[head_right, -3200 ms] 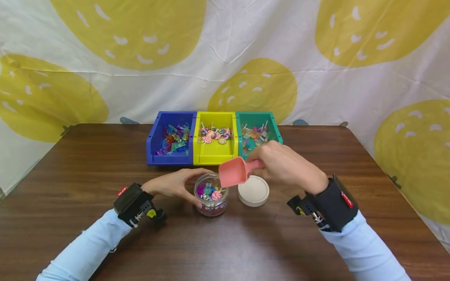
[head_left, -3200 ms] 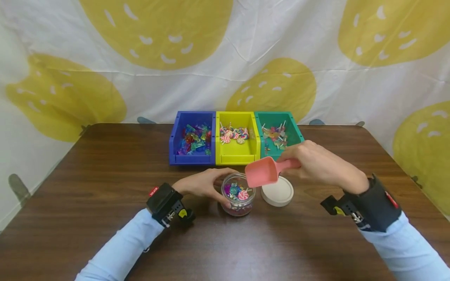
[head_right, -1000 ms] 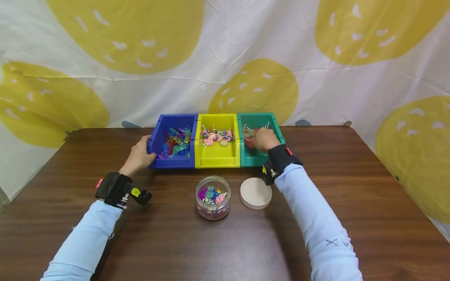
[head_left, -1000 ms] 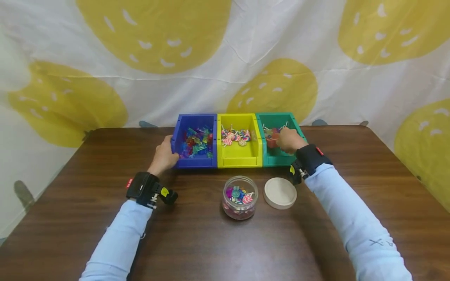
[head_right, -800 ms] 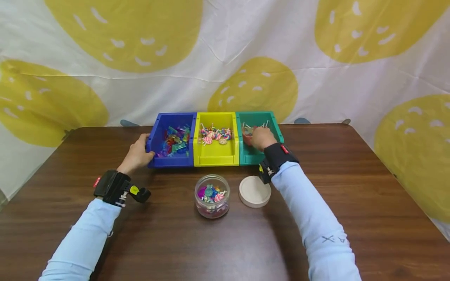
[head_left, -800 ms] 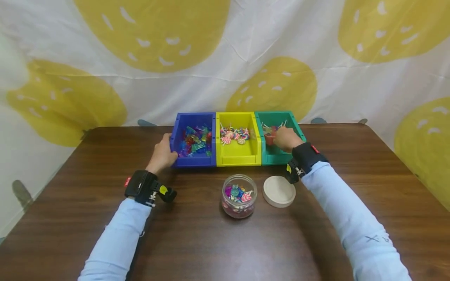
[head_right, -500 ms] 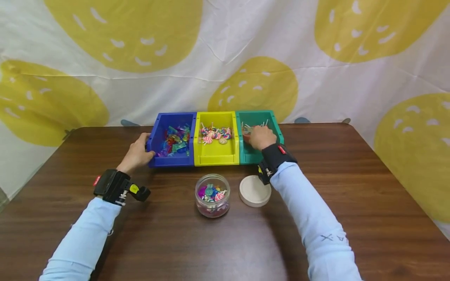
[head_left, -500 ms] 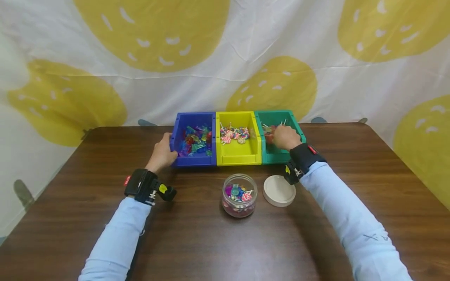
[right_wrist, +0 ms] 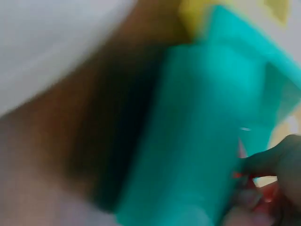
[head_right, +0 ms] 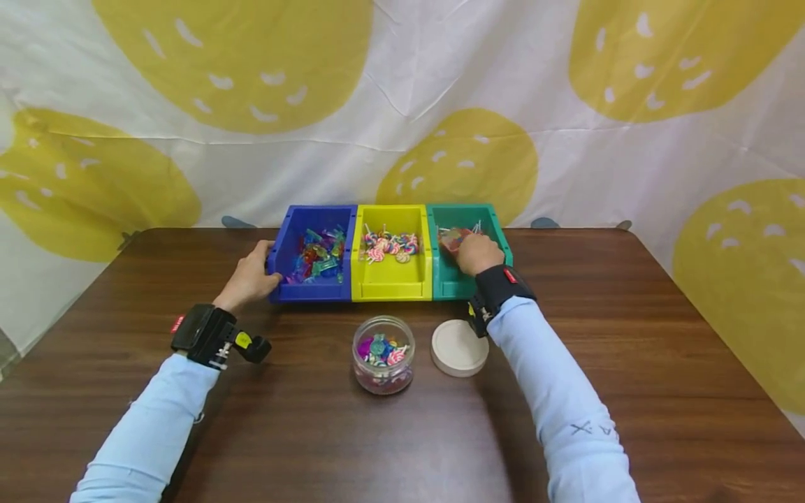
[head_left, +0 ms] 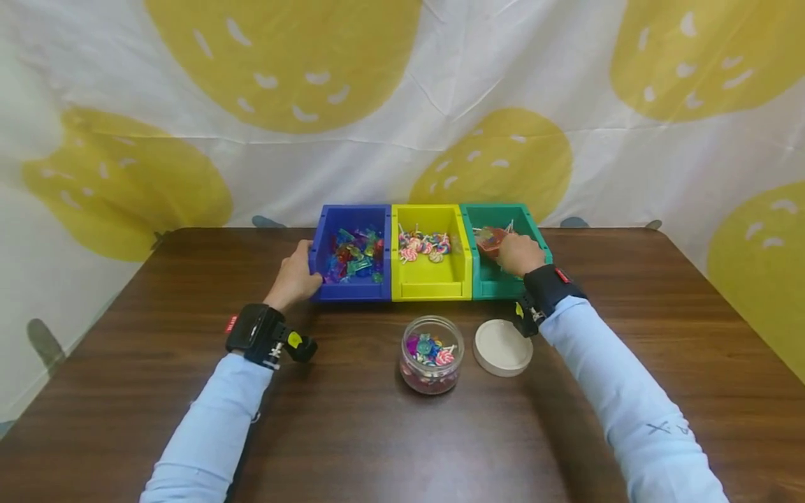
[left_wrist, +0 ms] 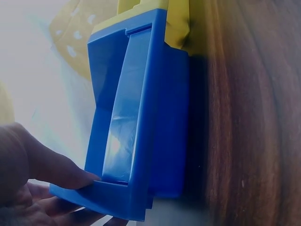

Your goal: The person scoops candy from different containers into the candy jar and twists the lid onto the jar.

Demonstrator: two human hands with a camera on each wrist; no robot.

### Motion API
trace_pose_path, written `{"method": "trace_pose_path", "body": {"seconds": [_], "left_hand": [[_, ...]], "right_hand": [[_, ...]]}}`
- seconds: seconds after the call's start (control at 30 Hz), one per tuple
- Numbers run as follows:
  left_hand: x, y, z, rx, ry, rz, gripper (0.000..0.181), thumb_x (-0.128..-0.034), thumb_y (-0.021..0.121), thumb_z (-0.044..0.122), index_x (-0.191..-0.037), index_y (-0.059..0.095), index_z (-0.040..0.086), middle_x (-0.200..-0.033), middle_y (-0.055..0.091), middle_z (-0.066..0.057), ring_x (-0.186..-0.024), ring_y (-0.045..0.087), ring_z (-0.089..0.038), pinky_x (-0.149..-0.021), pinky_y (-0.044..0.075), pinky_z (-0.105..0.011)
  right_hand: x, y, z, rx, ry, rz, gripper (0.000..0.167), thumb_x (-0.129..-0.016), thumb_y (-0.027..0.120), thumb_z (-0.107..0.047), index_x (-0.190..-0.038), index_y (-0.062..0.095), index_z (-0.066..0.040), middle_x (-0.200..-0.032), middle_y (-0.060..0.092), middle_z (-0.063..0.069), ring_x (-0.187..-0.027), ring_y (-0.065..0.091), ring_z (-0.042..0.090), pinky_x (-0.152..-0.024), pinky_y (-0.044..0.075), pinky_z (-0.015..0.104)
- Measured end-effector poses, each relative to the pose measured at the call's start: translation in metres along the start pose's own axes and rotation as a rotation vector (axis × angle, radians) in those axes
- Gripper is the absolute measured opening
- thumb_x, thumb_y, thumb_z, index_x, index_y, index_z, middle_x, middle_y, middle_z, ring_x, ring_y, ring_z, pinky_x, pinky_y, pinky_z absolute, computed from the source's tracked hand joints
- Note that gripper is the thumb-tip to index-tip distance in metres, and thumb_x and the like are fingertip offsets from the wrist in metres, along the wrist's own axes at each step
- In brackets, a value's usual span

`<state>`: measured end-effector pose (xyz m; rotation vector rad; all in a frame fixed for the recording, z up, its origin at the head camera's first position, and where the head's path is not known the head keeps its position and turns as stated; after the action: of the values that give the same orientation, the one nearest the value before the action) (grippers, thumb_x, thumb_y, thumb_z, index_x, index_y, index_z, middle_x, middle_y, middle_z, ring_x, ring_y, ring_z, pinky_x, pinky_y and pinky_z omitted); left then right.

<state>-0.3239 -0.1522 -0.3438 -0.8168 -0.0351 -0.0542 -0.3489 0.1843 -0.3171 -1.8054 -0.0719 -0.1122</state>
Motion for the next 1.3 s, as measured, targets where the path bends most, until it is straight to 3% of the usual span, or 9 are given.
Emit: {"method": "trace_pose_path", "body": {"seconds": [0.37, 0.57, 0.67, 0.73, 0.8, 1.0, 1.1, 1.23, 1.3], "left_hand": [[-0.001, -0.002, 0.004, -0.029, 0.020, 0.009, 0.058, -0.0857, 0.044, -0.002, -0.137, 0.016, -0.005, -0.134, 0.030, -0.032, -0.121, 0.033, -0.044, -0.097, 0.031, -0.054], [-0.001, 0.003, 0.002, -0.029, 0.005, -0.016, 0.059, -0.0876, 0.043, -0.002, -0.138, 0.012, -0.005, -0.135, 0.028, -0.032, -0.122, 0.032, -0.043, -0.098, 0.030, -0.053], [0.000, 0.005, 0.001, -0.032, 0.012, -0.013, 0.059, -0.0884, 0.042, -0.001, -0.138, 0.011, -0.006, -0.136, 0.027, -0.032, -0.123, 0.030, -0.043, -0.099, 0.028, -0.053], [0.001, 0.005, 0.002, -0.037, 0.023, -0.009, 0.060, -0.0893, 0.043, 0.002, -0.138, 0.010, -0.007, -0.137, 0.025, -0.032, -0.125, 0.028, -0.043, -0.100, 0.026, -0.052], [0.003, 0.004, 0.003, -0.044, 0.042, 0.008, 0.061, -0.0898, 0.044, 0.005, -0.138, 0.009, -0.008, -0.137, 0.024, -0.032, -0.125, 0.027, -0.043, -0.102, 0.025, -0.051], [0.011, -0.008, 0.015, -0.004, 0.152, 0.146, 0.061, -0.0884, 0.049, 0.011, -0.137, 0.017, -0.009, -0.136, 0.029, -0.030, -0.124, 0.030, -0.042, -0.102, 0.027, -0.050], [0.016, -0.011, 0.024, 0.025, 0.222, 0.196, 0.058, -0.0881, 0.051, 0.013, -0.136, 0.024, -0.006, -0.136, 0.033, -0.027, -0.123, 0.032, -0.040, -0.100, 0.029, -0.051], [0.022, -0.009, 0.035, 0.061, 0.347, 0.239, 0.053, -0.0863, 0.056, 0.013, -0.132, 0.034, -0.003, -0.133, 0.039, -0.025, -0.121, 0.036, -0.039, -0.098, 0.032, -0.051], [0.025, -0.007, 0.040, 0.094, 0.413, 0.242, 0.051, -0.0855, 0.057, 0.013, -0.130, 0.037, -0.003, -0.131, 0.042, -0.024, -0.120, 0.039, -0.038, -0.097, 0.034, -0.050]], "right_hand": [[-0.016, 0.016, 0.017, -0.021, -0.089, 0.080, 0.033, -0.091, 0.038, -0.016, -0.087, 0.056, 0.011, -0.094, 0.057, 0.031, -0.074, 0.055, 0.037, -0.061, 0.047, 0.046], [-0.078, 0.057, 0.060, 0.017, -0.253, 0.234, 0.040, -0.092, 0.035, -0.027, -0.082, 0.058, 0.005, -0.083, 0.055, 0.025, -0.060, 0.053, 0.033, -0.051, 0.043, 0.040], [-0.096, 0.069, 0.074, 0.017, -0.236, 0.233, 0.044, -0.092, 0.036, -0.032, -0.089, 0.055, 0.007, -0.084, 0.053, 0.026, -0.061, 0.053, 0.035, -0.050, 0.043, 0.042], [-0.090, 0.065, 0.073, -0.021, -0.204, 0.212, 0.049, -0.093, 0.036, -0.035, -0.093, 0.050, 0.011, -0.084, 0.053, 0.027, -0.065, 0.054, 0.037, -0.054, 0.044, 0.043], [-0.082, 0.059, 0.071, -0.069, -0.138, 0.146, 0.052, -0.093, 0.035, -0.035, -0.103, 0.044, 0.015, -0.090, 0.053, 0.030, -0.073, 0.055, 0.040, -0.062, 0.046, 0.046], [-0.114, 0.072, 0.103, -0.136, -0.216, 0.305, 0.049, -0.093, 0.030, -0.039, -0.094, 0.045, 0.008, -0.076, 0.053, 0.019, -0.059, 0.053, 0.028, -0.046, 0.041, 0.036], [-0.086, 0.056, 0.092, -0.198, -0.260, 0.286, 0.050, -0.095, 0.030, -0.038, -0.096, 0.045, 0.010, -0.076, 0.052, 0.017, -0.059, 0.050, 0.026, -0.047, 0.039, 0.033], [-0.010, 0.013, 0.049, -0.253, -0.266, 0.218, 0.039, -0.096, 0.037, -0.024, -0.096, 0.045, 0.014, -0.075, 0.048, 0.017, -0.064, 0.049, 0.031, -0.054, 0.041, 0.035], [0.012, 0.000, 0.037, -0.259, -0.258, 0.216, 0.035, -0.096, 0.038, -0.018, -0.094, 0.045, 0.016, -0.073, 0.047, 0.018, -0.066, 0.048, 0.033, -0.056, 0.040, 0.035]]}}
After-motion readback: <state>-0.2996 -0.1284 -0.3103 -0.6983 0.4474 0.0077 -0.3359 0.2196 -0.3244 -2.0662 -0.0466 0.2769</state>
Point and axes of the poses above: each hand's wrist, its own x-axis away from the middle knuckle, its own y-axis out of the palm, z = x × y, the point moved 5 cm from there along -x, towards the middle knuckle
